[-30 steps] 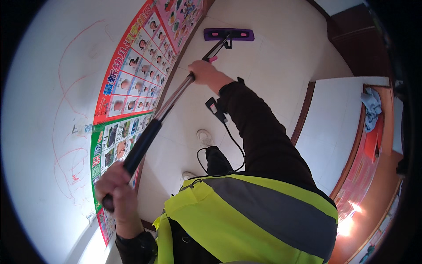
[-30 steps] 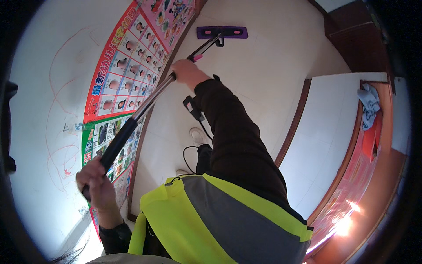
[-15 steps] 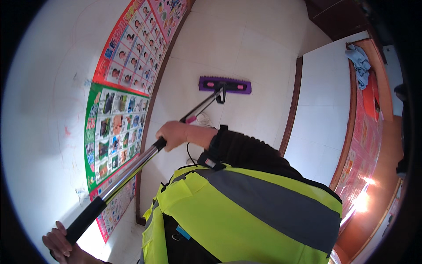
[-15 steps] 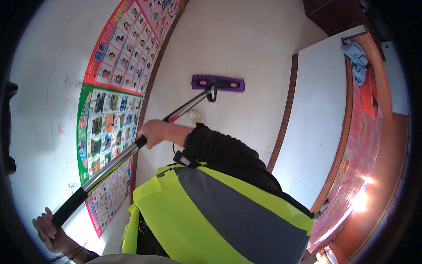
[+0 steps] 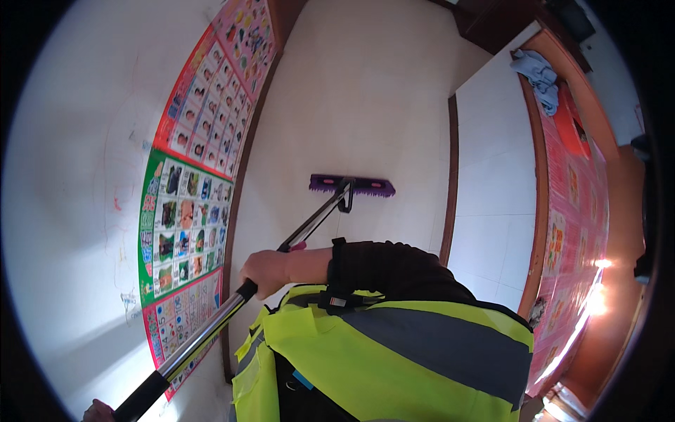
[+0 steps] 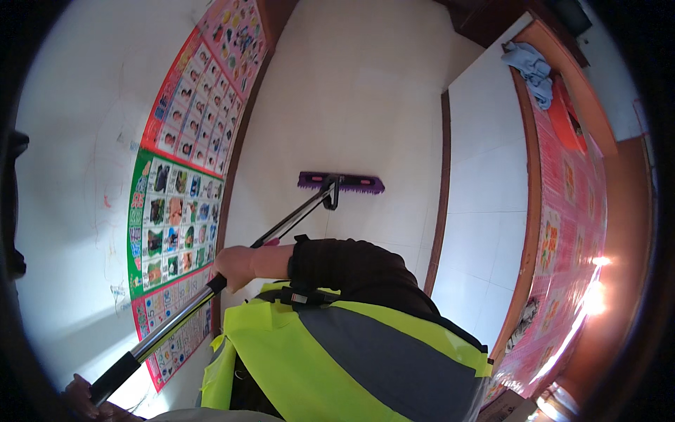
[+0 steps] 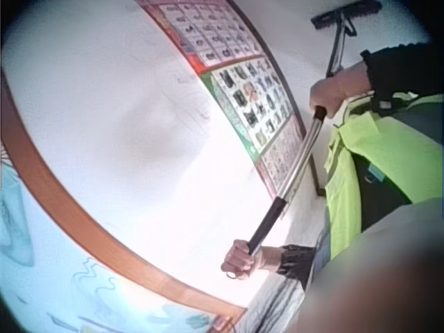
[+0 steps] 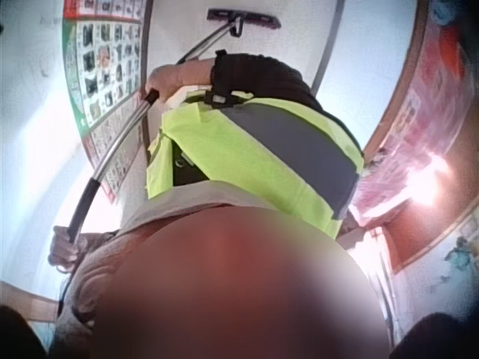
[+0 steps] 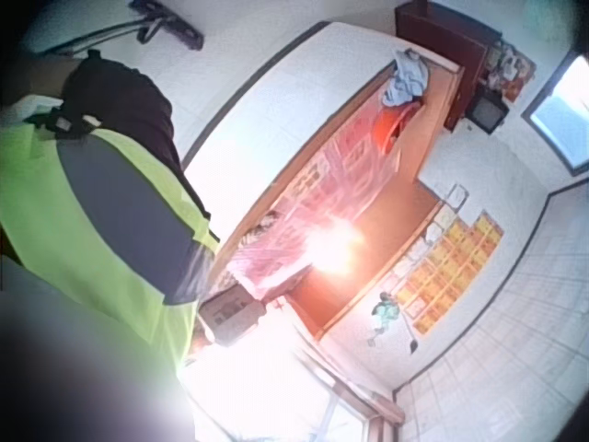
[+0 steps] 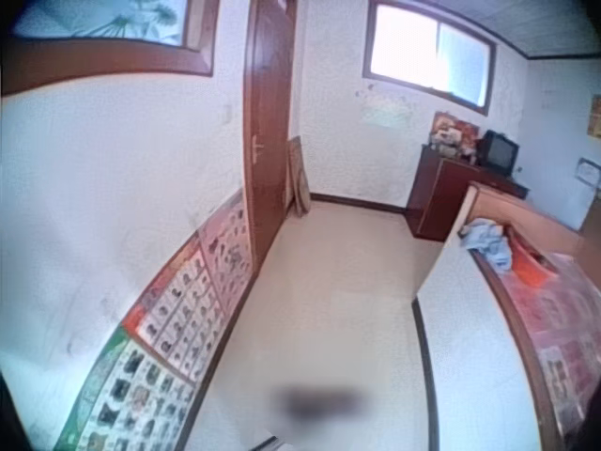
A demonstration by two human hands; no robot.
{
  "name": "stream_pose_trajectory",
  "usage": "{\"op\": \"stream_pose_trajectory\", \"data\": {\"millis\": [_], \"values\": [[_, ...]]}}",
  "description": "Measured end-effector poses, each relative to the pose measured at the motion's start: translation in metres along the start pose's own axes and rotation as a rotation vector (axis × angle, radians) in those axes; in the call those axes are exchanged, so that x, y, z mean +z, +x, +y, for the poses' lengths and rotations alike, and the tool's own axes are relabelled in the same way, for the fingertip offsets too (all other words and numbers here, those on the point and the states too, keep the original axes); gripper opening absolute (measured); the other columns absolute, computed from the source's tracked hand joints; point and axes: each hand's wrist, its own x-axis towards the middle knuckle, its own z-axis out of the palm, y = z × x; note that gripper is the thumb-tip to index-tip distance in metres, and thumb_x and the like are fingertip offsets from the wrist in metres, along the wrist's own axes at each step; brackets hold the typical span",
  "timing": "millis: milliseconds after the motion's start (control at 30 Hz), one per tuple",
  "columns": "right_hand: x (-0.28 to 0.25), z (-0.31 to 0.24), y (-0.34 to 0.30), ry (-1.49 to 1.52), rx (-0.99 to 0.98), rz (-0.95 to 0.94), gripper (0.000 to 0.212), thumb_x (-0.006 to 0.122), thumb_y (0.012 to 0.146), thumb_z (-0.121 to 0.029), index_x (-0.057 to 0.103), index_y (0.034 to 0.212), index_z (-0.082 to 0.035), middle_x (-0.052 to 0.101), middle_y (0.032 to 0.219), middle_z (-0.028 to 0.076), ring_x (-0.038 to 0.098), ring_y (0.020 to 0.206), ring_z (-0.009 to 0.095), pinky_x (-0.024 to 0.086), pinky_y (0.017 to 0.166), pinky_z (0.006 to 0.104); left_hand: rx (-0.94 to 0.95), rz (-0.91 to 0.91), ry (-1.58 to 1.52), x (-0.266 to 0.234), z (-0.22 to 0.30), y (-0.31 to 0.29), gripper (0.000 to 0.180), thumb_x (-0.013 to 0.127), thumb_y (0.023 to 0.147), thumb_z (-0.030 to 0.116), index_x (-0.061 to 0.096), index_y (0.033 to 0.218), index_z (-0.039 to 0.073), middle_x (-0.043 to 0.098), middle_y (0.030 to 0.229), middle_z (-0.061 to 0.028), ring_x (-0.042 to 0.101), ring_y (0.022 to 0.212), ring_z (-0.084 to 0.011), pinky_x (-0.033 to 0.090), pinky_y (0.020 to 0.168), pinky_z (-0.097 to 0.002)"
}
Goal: The person mops a tiled floor using a purple flat mop. They move the mop back and forth across the floor in a bedroom, covering areas near a bed and a wardrobe. The person adjusts their grip and position to reach different sections of the room.
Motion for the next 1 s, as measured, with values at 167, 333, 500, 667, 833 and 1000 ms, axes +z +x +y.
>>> {"op": "stream_pose_trajectory", "data": {"millis": [167, 333, 500, 667, 833, 1000], "values": [[-0.074, 0.091, -0.052, -0.278, 0.102, 0.211, 0.020, 0.066, 0.053, -0.018, 0.059, 0.070, -0.011, 0.060, 0.069, 0.012, 0.059, 0.071, 0.033, 0.047, 0.064, 0.0430, 0.093, 0.520, 0.396, 0.063, -0.106, 0.001, 0.031, 0.047, 0.085, 0.034, 0.035, 0.077, 0.005, 0.030, 0.061, -0.0003, 0.034, 0.062, -0.0158, 0.031, 0.077, -0.0388], [-0.132, 0.225, -0.131, -0.547, 0.272, 0.345, 0.028, 0.072, 0.051, -0.017, 0.055, 0.073, -0.011, 0.057, 0.075, 0.011, 0.057, 0.076, 0.033, 0.043, 0.064, 0.0442, -0.050, 0.100, 0.207, 0.173, -0.233, 0.030, 0.009, 0.053, 0.066, 0.003, 0.045, 0.068, 0.006, 0.052, 0.063, -0.0070, 0.050, 0.058, -0.0190, 0.041, 0.068, -0.0381], [-0.124, 0.278, -0.170, -0.453, 0.277, 0.474, 0.031, 0.076, 0.050, -0.018, 0.054, 0.072, -0.011, 0.058, 0.075, 0.010, 0.057, 0.076, 0.033, 0.043, 0.064, 0.0434, -0.083, 0.010, 0.230, 0.227, -0.264, 0.034, 0.014, 0.054, 0.070, 0.002, 0.042, 0.067, 0.007, 0.051, 0.063, -0.0065, 0.053, 0.063, -0.0202, 0.042, 0.077, -0.0427], [-0.077, 0.234, -0.166, -0.427, 0.317, 0.326, 0.029, 0.074, 0.052, -0.019, 0.059, 0.077, -0.012, 0.061, 0.075, 0.009, 0.059, 0.077, 0.031, 0.045, 0.064, 0.0427, -0.145, 0.065, 0.263, 0.213, -0.220, 0.000, 0.014, 0.053, 0.071, 0.007, 0.040, 0.066, 0.009, 0.048, 0.061, -0.0040, 0.047, 0.059, -0.0171, 0.038, 0.076, -0.0399], [-0.007, 0.155, -0.154, -0.294, 0.275, 0.016, 0.036, 0.072, 0.051, -0.020, 0.064, 0.085, -0.013, 0.064, 0.076, 0.009, 0.061, 0.078, 0.028, 0.048, 0.068, 0.0399, -0.224, 0.159, 0.304, 0.183, -0.140, -0.048, 0.020, 0.056, 0.075, 0.016, 0.037, 0.068, 0.012, 0.041, 0.055, 0.0001, 0.042, 0.056, -0.0121, 0.035, 0.078, -0.0351], [0.103, 0.072, -0.154, -0.171, 0.166, 0.022, 0.032, 0.068, 0.052, -0.017, 0.064, 0.083, -0.013, 0.063, 0.077, 0.010, 0.061, 0.077, 0.030, 0.047, 0.067, 0.0405, -0.282, 0.142, 0.221, 0.142, -0.052, -0.125, 0.023, 0.056, 0.078, 0.018, 0.035, 0.069, 0.014, 0.033, 0.055, 0.0041, 0.034, 0.054, -0.0085, 0.030, 0.075, -0.0301]]}}
